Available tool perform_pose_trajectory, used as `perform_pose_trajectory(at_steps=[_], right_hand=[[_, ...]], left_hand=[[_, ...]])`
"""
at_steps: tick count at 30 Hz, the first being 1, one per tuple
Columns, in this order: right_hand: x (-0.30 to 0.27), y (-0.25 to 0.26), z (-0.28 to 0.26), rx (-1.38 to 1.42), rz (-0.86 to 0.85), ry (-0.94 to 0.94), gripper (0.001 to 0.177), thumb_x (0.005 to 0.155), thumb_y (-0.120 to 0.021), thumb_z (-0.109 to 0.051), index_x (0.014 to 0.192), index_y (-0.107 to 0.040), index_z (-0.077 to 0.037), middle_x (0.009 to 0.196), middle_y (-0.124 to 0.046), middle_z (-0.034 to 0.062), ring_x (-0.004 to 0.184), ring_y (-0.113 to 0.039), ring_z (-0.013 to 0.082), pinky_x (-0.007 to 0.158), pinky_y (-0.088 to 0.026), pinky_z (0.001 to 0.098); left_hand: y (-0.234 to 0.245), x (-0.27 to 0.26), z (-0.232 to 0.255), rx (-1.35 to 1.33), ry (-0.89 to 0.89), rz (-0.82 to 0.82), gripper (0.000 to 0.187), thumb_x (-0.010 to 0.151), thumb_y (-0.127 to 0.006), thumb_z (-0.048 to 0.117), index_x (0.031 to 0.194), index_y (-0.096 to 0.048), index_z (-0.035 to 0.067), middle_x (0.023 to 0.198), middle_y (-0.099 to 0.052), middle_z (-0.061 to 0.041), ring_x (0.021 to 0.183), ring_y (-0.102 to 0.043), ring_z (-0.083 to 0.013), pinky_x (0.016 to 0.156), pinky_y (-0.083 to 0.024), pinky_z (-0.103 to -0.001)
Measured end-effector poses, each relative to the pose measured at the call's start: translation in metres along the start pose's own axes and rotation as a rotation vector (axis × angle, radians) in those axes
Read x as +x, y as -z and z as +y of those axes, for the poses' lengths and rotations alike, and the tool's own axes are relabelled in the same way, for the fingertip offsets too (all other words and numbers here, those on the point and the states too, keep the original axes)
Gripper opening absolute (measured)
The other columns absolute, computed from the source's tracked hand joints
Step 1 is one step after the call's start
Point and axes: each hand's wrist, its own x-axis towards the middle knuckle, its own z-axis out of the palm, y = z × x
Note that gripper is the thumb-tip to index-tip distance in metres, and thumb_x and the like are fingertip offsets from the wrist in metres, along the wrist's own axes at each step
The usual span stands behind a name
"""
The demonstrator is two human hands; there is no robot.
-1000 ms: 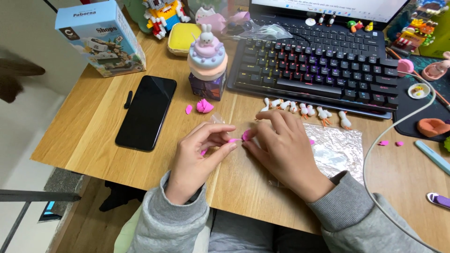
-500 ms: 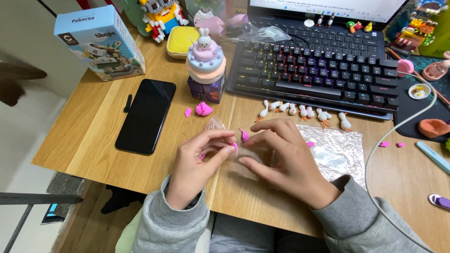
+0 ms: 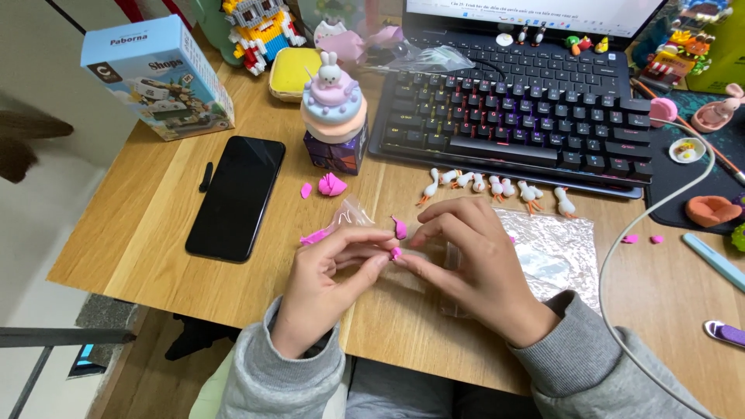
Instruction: The person is shaping small pieces of pink clay into tiny components, likely for a decorative craft project, at a desk.
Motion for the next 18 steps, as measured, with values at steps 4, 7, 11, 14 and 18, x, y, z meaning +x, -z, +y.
perform_pose_trajectory(at_steps=[4,7,11,14,18], right_hand=[[-0.001,0.003,-0.002,0.015,0.013,0.033,0.021,0.081,-0.077,-0.029,0.088,-0.065,-0.013,0.098,-0.063,0.0048,0.095,-0.055,0.0207,0.081,-0.04,0.0313],[-0.001,0.007,-0.002,0.036,-0.005,0.091,0.022,0.081,-0.076,-0.028,0.088,-0.063,-0.012,0.098,-0.063,0.006,0.093,-0.055,0.0209,0.081,-0.041,0.0321],[-0.001,0.013,-0.007,0.063,-0.04,0.111,0.029,0.08,-0.077,-0.035,0.095,-0.065,-0.014,0.101,-0.063,0.0059,0.094,-0.058,0.0205,0.081,-0.042,0.0324],[-0.003,0.013,-0.007,0.065,-0.046,0.134,0.029,0.083,-0.073,-0.033,0.105,-0.066,-0.014,0.101,-0.063,0.006,0.093,-0.058,0.0208,0.08,-0.044,0.0325],[-0.003,0.013,-0.009,0.043,0.004,0.173,0.025,0.085,-0.074,-0.023,0.108,-0.069,-0.016,0.097,-0.062,0.0036,0.087,-0.056,0.0195,0.075,-0.044,0.031]], left_hand=[[-0.001,0.0,0.001,0.026,-0.024,0.008,0.029,0.081,-0.074,0.004,0.108,-0.065,0.005,0.098,-0.073,-0.009,0.094,-0.073,-0.0154,0.089,-0.062,-0.024],[0.0,-0.002,-0.002,-0.101,0.002,-0.026,0.03,0.082,-0.073,0.0,0.111,-0.064,0.003,0.094,-0.072,-0.009,0.091,-0.072,-0.0154,0.087,-0.061,-0.025],[0.001,-0.002,-0.002,-0.131,0.029,0.004,0.029,0.082,-0.073,0.002,0.11,-0.065,0.003,0.089,-0.072,-0.009,0.085,-0.073,-0.015,0.082,-0.063,-0.025],[-0.001,-0.001,-0.001,-0.154,0.025,-0.005,0.029,0.082,-0.072,0.0,0.11,-0.064,0.002,0.089,-0.071,-0.01,0.085,-0.075,-0.0182,0.082,-0.065,-0.027],[-0.007,-0.001,-0.002,-0.245,0.105,-0.035,0.025,0.087,-0.065,-0.002,0.111,-0.065,0.0,0.099,-0.067,-0.013,0.089,-0.076,-0.0218,0.086,-0.064,-0.029]])
